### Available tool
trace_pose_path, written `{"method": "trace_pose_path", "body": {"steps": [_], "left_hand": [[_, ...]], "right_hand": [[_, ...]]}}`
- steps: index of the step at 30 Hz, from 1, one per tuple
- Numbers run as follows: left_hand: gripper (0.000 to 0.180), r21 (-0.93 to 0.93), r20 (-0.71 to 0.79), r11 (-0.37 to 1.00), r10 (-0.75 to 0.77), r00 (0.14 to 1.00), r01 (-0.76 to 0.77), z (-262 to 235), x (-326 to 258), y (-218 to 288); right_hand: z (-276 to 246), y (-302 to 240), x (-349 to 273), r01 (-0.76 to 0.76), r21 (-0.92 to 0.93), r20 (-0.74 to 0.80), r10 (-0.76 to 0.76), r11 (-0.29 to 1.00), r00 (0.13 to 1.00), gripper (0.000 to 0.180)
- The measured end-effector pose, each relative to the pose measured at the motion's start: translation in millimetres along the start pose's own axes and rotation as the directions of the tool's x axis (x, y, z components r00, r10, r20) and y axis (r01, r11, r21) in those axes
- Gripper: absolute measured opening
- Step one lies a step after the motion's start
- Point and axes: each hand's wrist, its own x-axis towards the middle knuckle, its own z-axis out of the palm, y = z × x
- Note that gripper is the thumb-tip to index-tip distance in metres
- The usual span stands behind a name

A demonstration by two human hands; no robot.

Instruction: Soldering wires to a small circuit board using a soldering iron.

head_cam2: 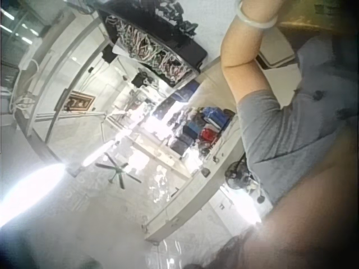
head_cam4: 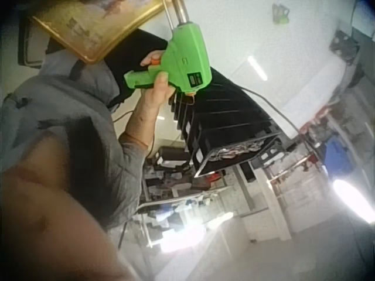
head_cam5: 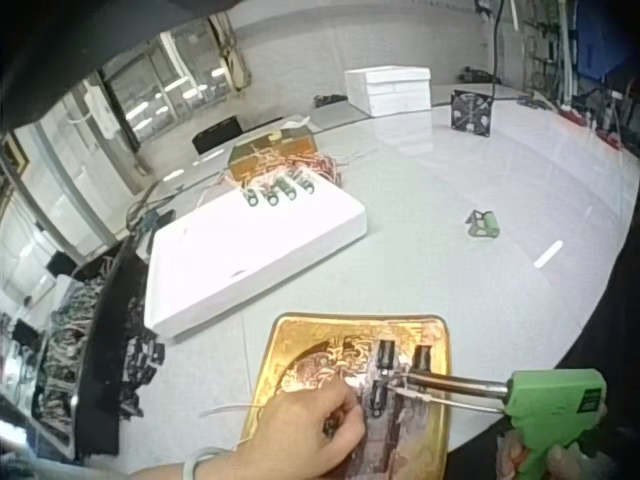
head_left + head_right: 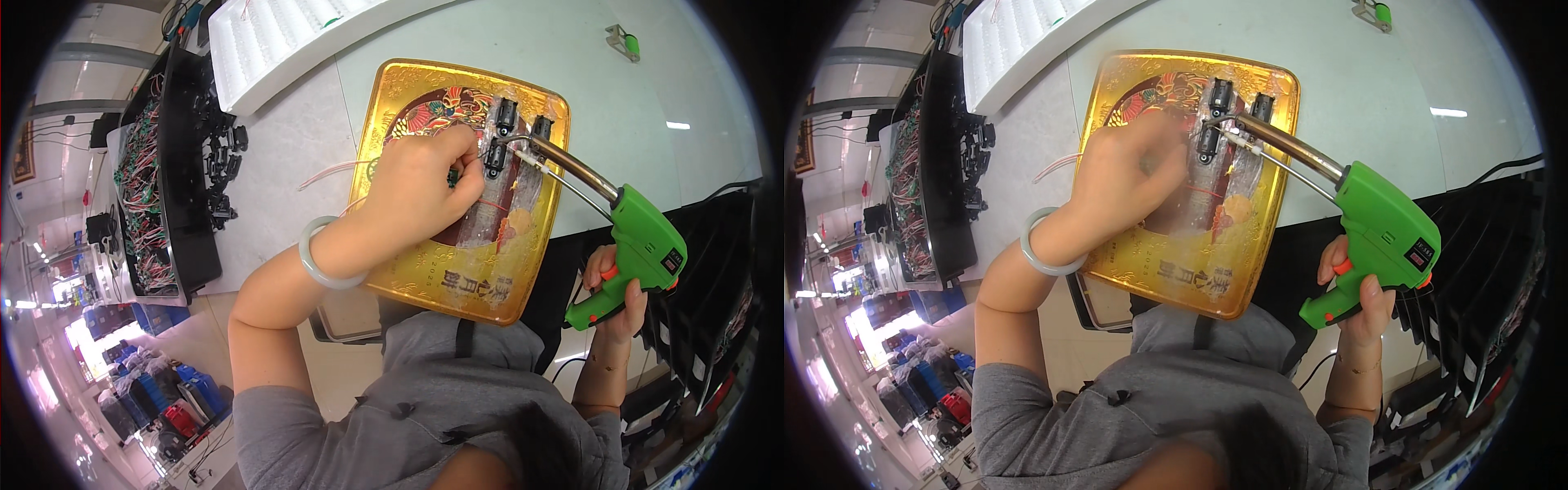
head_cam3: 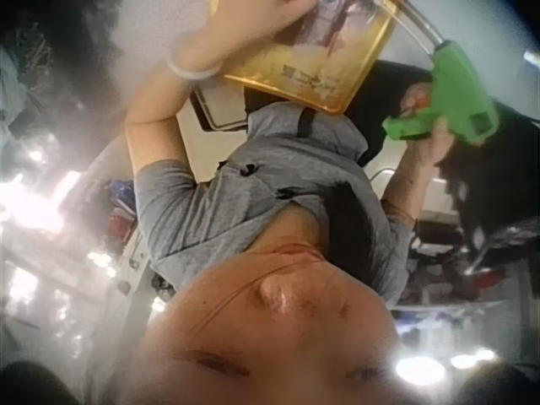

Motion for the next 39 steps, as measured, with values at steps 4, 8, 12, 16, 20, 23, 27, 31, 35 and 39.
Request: {"method": "trace_pose_path", "body": {"steps": [4,8,12,16,20,23,27,31,35,39], "left_hand": [[0.005,0.007,-0.001,1.0,-0.013,1.0,0.013,-1,-2,-1],[0.005,0.022,-0.001,1.0,-0.01,1.0,0.01,-1,-1,0],[0.006,0.028,0.01,1.0,0.004,1.0,-0.005,0,-1,-1],[0.006,0.038,0.005,0.999,0.012,1.0,-0.012,0,-2,-2],[0.005,0.029,0.008,0.999,0.017,1.0,-0.017,0,-1,-3],[0.005,0.034,0.01,0.999,0.011,1.0,-0.011,0,-1,-3],[0.005,0.03,0.011,1.0,0.008,1.0,-0.008,0,-1,-3],[0.006,0.038,0.021,0.999,0.022,1.0,-0.022,0,0,-5],[0.006,0.035,0.03,0.999,0.016,0.999,-0.017,-1,0,-5],[0.006,0.024,0.009,0.999,0.021,1.0,-0.022,-1,0,-6]], "right_hand": [[4,1,1,0.002,-0.002,-0.003,-0.002,1.0,1.0,0.043],[-8,4,0,-0.001,0.081,0.05,-0.003,0.997,0.999,0.041],[-10,6,-1,-0.004,0.08,0.05,0.0,0.997,0.999,0.038],[-9,8,-1,0.002,0.105,0.045,-0.006,0.994,0.999,0.036],[-9,10,-2,-0.011,0.124,0.035,0.007,0.992,0.999,0.035],[4,3,0,-0.054,0.032,-0.058,0.056,0.998,0.997,0.038],[4,3,-1,-0.044,0.024,-0.062,0.045,0.999,0.997,0.039],[7,3,-2,-0.023,-0.01,-0.077,0.022,1.0,0.997,0.039],[8,3,-2,0.016,-0.045,-0.083,-0.019,0.999,0.996,0.041],[2,3,-3,0.059,-0.007,-0.017,-0.059,0.998,0.998,0.046]]}}
